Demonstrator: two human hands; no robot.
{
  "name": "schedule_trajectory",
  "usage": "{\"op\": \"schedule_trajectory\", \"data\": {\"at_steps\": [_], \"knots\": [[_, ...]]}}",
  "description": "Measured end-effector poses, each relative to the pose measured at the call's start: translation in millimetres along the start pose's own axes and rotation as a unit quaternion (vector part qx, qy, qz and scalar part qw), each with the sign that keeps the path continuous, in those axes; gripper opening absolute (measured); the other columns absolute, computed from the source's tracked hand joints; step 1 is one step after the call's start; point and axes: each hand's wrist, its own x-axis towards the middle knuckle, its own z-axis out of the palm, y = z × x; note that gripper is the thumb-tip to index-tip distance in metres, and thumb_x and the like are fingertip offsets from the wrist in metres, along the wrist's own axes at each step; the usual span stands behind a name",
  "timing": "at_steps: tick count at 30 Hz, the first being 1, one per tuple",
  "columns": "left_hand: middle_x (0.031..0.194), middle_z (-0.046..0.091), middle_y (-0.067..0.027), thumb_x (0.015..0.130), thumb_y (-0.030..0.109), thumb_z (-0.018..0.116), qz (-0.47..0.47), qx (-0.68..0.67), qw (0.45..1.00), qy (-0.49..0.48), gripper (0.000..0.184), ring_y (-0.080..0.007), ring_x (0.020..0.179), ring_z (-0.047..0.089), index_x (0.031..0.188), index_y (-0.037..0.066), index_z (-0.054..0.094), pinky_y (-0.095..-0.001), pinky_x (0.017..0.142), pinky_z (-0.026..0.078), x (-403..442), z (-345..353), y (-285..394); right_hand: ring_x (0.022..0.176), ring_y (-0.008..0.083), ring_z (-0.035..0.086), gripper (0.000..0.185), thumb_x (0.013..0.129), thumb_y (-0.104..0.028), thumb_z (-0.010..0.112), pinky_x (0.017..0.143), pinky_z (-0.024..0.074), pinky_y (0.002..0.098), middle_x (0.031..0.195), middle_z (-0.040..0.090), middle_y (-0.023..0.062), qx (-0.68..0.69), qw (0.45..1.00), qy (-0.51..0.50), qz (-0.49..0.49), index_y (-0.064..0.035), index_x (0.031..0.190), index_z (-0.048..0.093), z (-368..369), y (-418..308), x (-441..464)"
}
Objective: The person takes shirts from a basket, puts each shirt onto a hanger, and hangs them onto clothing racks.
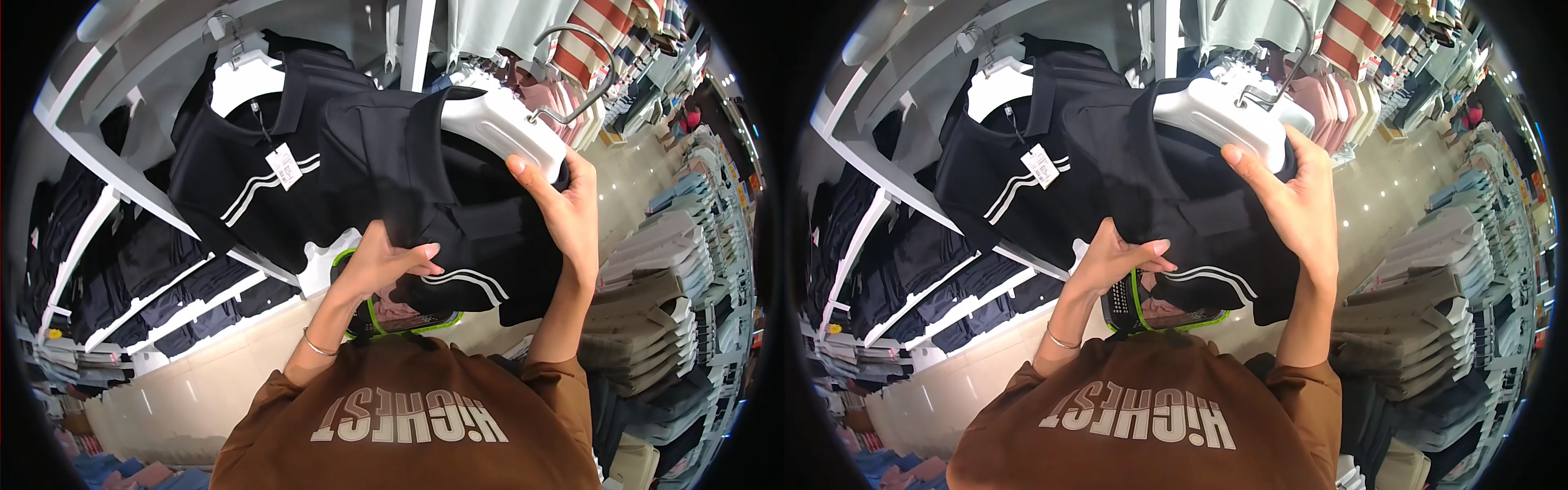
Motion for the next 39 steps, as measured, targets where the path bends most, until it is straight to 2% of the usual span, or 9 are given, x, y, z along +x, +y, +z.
{"op": "schedule_trajectory", "data": {"at_steps": [2, 5, 8, 14, 20, 22, 24, 28, 39], "knots": [[0.08, 0.062, -0.0134, 0.083, 0.011, 0.069, -0.011, 0.026, 1.0, 0.005, 0.034, -0.0215, 0.056, 0.066, 0.102, -0.01, 0.051, -0.0257, 0.045, 0.053, -1.3, 2.8, 6.4, 0.07, 0.0072, 0.054, 0.036, 0.078, -0.024, 0.074, 0.065, 0.0444, 0.0236, 0.078, 0.065, 0.004, 0.007, 1.0, -0.004, -0.001, 0.005, 0.096, 0.064, 2.3, 1.3, 0.2], [0.072, 0.059, -0.0093, 0.081, 0.019, 0.072, -0.014, 0.095, 0.995, 0.03, 0.034, -0.018, 0.051, 0.063, 0.092, -0.007, 0.053, -0.0248, 0.044, 0.052, -0.7, 0.2, 5.2, 0.07, 0.0074, 0.054, 0.036, 0.078, -0.024, 0.074, 0.066, 0.0444, 0.024, 0.078, 0.065, 0.0043, 0.008, 1.0, -0.017, -0.001, 0.005, 0.096, 0.065, 4.3, 0.0, 0.3], [0.067, 0.058, -0.0068, 0.08, 0.02, 0.073, -0.011, 0.082, 0.996, 0.03, 0.034, -0.0164, 0.046, 0.061, 0.091, -0.006, 0.052, -0.0228, 0.04, 0.048, -0.7, -3.3, -0.5, 0.07, 0.0076, 0.053, 0.036, 0.077, -0.024, 0.074, 0.066, 0.0442, 0.0241, 0.078, 0.065, 0.0046, 0.002, 1.0, -0.029, -0.004, 0.005, 0.096, 0.065, 4.8, -1.3, -0.2], [0.075, 0.06, -0.0097, 0.08, 0.013, 0.071, -0.036, 0.037, 0.998, 0.04, 0.028, -0.0201, 0.056, 0.066, 0.091, -0.005, 0.053, -0.0258, 0.048, 0.055, -6.5, -3.5, 5.1, 0.07, 0.0078, 0.054, 0.036, 0.078, -0.024, 0.073, 0.066, 0.0444, 0.0245, 0.079, 0.066, 0.0052, 0.01, 0.999, -0.039, -0.016, 0.0048, 0.098, 0.065, 6.7, -1.6, -0.5], [0.086, 0.063, -0.0102, 0.08, 0.008, 0.071, -0.048, -0.039, 0.997, 0.041, 0.027, -0.0223, 0.068, 0.069, 0.1, -0.003, 0.056, -0.0268, 0.058, 0.059, -10.3, -5.0, 9.2, 0.079, 0.0118, 0.06, 0.039, 0.08, -0.026, 0.07, 0.075, 0.0476, 0.0278, 0.087, 0.068, 0.0099, -0.001, 0.999, -0.035, 0.005, 0.0058, 0.103, 0.064, 16.6, 10.5, -8.8], [0.088, 0.064, -0.0101, 0.081, 0.008, 0.071, -0.052, -0.07, 0.994, 0.06, 0.027, -0.0219, 0.07, 0.069, 0.102, -0.002, 0.058, -0.0266, 0.06, 0.059, -9.7, -3.8, 7.3, 0.08, 0.0138, 0.062, 0.042, 0.078, -0.027, 0.072, 0.075, 0.0483, 0.0296, 0.087, 0.069, 0.0129, 0.004, 0.997, -0.054, 0.048, 0.0066, 0.102, 0.063, 31.7, 26.5, -17.4], [0.088, 0.065, -0.0101, 0.081, 0.009, 0.071, -0.049, -0.085, 0.992, 0.074, 0.028, -0.0216, 0.071, 0.069, 0.103, -0.001, 0.058, -0.0264, 0.062, 0.059, -7.2, -4.5, 6.1, 0.08, 0.0159, 0.064, 0.048, 0.071, -0.029, 0.076, 0.074, 0.0494, 0.031, 0.086, 0.068, 0.0154, 0.032, 0.989, -0.109, 0.092, 0.0075, 0.099, 0.063, 42.5, 43.0, -28.6], [0.09, 0.065, -0.0097, 0.082, 0.011, 0.071, -0.042, -0.098, 0.99, 0.091, 0.032, -0.0213, 0.074, 0.069, 0.108, 0.0, 0.057, -0.0267, 0.064, 0.059, -6.5, -5.6, 2.0, 0.082, 0.0165, 0.063, 0.054, 0.063, -0.025, 0.083, 0.076, 0.0493, 0.0313, 0.088, 0.068, 0.0139, 0.076, 0.983, -0.154, 0.058, 0.0069, 0.1, 0.062, 52.6, 50.9, -44.8], [0.098, 0.062, -0.0137, 0.086, 0.014, 0.065, -0.044, -0.1, 0.991, 0.081, 0.033, -0.0251, 0.077, 0.069, 0.112, -0.002, 0.052, -0.0338, 0.068, 0.06, -8.4, 3.7, 5.4, 0.081, 0.0123, 0.06, 0.046, 0.064, -0.014, 0.077, 0.076, 0.0484, 0.0288, 0.088, 0.067, 0.0105, 0.115, 0.982, -0.134, 0.072, 0.0062, 0.102, 0.061, 57.9, 48.6, -49.5]]}}
